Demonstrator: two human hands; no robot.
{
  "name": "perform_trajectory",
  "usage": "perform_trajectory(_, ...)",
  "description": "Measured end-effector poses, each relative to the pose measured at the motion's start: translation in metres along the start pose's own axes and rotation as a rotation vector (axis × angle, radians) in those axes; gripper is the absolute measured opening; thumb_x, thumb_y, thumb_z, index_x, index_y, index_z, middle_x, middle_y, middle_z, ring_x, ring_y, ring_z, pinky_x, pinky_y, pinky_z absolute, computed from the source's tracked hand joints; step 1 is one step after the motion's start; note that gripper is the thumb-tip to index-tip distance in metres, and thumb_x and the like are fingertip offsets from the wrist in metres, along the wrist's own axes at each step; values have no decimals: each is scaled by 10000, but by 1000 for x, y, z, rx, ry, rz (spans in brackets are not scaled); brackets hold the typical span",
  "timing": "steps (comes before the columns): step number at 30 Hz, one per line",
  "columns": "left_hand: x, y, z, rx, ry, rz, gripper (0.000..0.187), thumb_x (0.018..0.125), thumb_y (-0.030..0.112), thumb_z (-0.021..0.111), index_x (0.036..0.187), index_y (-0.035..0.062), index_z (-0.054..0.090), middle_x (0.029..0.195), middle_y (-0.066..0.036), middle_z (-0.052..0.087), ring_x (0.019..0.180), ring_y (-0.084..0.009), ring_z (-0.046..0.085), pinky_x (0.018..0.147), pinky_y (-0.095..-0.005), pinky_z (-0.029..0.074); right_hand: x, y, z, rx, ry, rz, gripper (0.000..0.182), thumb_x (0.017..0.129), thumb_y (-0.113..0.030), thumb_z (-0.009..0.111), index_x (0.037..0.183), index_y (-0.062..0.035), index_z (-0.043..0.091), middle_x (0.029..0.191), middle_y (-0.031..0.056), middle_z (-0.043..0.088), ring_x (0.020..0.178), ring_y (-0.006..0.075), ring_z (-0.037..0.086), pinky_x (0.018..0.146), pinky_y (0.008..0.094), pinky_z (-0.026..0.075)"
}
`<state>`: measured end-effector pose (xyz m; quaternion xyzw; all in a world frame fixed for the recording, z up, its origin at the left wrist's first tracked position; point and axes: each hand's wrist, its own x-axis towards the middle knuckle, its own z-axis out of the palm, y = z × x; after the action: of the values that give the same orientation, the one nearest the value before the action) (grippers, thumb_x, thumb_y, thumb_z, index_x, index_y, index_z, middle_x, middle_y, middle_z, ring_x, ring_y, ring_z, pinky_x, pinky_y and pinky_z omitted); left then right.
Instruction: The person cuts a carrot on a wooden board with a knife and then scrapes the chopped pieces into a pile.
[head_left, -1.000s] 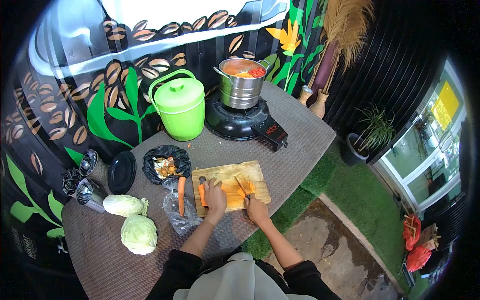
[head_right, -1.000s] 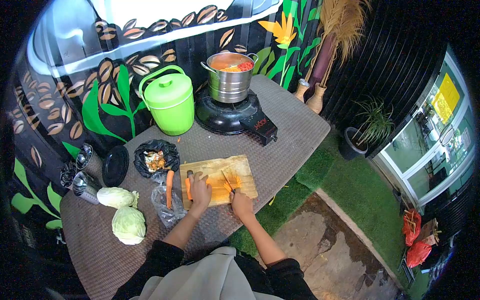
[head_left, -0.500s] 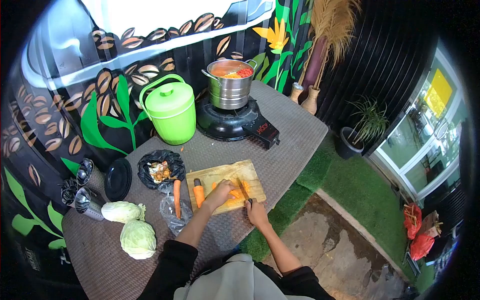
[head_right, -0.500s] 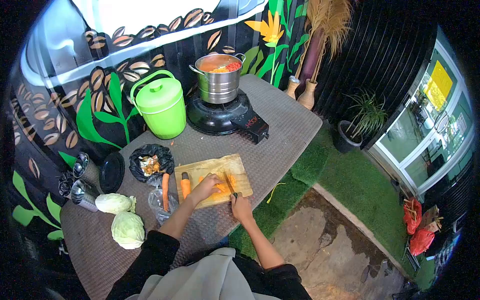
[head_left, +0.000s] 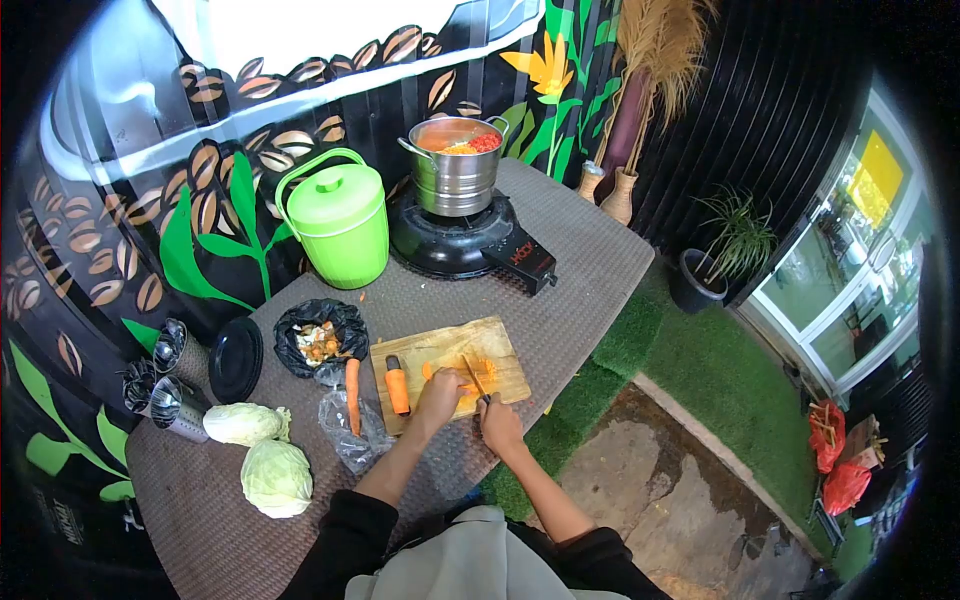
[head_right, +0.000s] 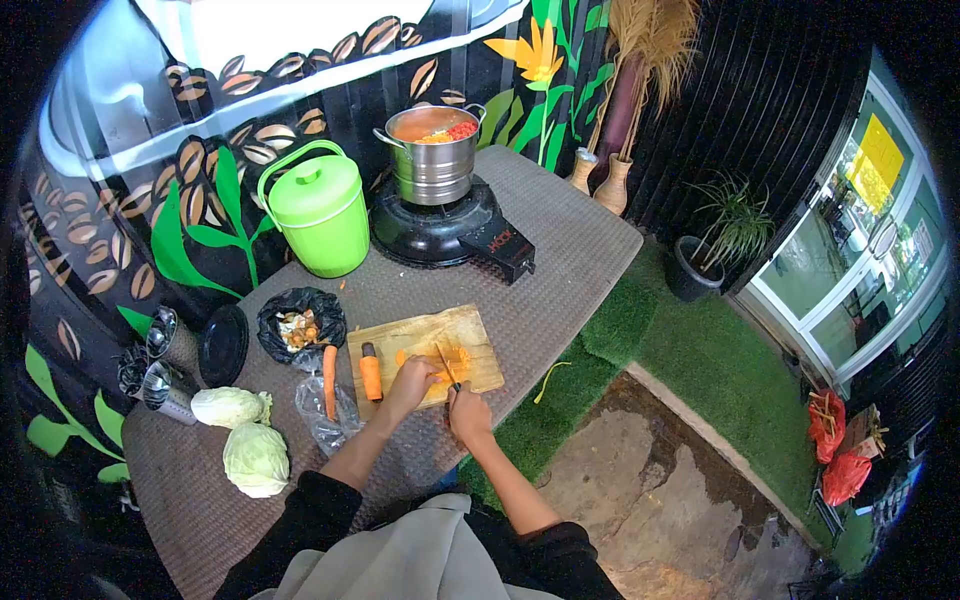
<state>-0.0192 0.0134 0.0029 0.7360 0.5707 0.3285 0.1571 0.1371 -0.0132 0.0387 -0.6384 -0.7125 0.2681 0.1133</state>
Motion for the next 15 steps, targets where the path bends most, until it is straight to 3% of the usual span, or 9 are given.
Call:
perform_trajectory(1,-1,0,5,4,102,-44,181,728,108,716,851,-24,707,854,-169,642,887,-327,591,813,-402,468,2,0,-1,23,5,3,383,971,-333,437,1049,37,495,885,313,633,840,472,627,736,539,501)
perform_trajectory(5,-6,8,18,49,167,-132,174,735,101,708,856,-24,707,842,-173,641,867,-328,597,779,-401,478,-3,5,-2,32,40,18,385,968,-335,442,1042,38,498,878,308,634,829,468,628,731,536,504)
perform_trajectory(7,-2,6,24,-74,226,-152,200,714,80,705,885,-23,711,862,-195,629,892,-348,591,785,-404,479,-5,6,-7,32,89,-5,380,966,-328,449,1035,42,501,870,303,633,818,465,629,725,534,505)
perform_trajectory(15,5,5,20,-161,217,-208,252,716,76,743,955,3,715,917,-166,643,892,-315,600,803,-384,472,11,9,-8,42,69,-52,387,968,-311,452,999,70,513,826,316,626,811,479,619,715,540,496)
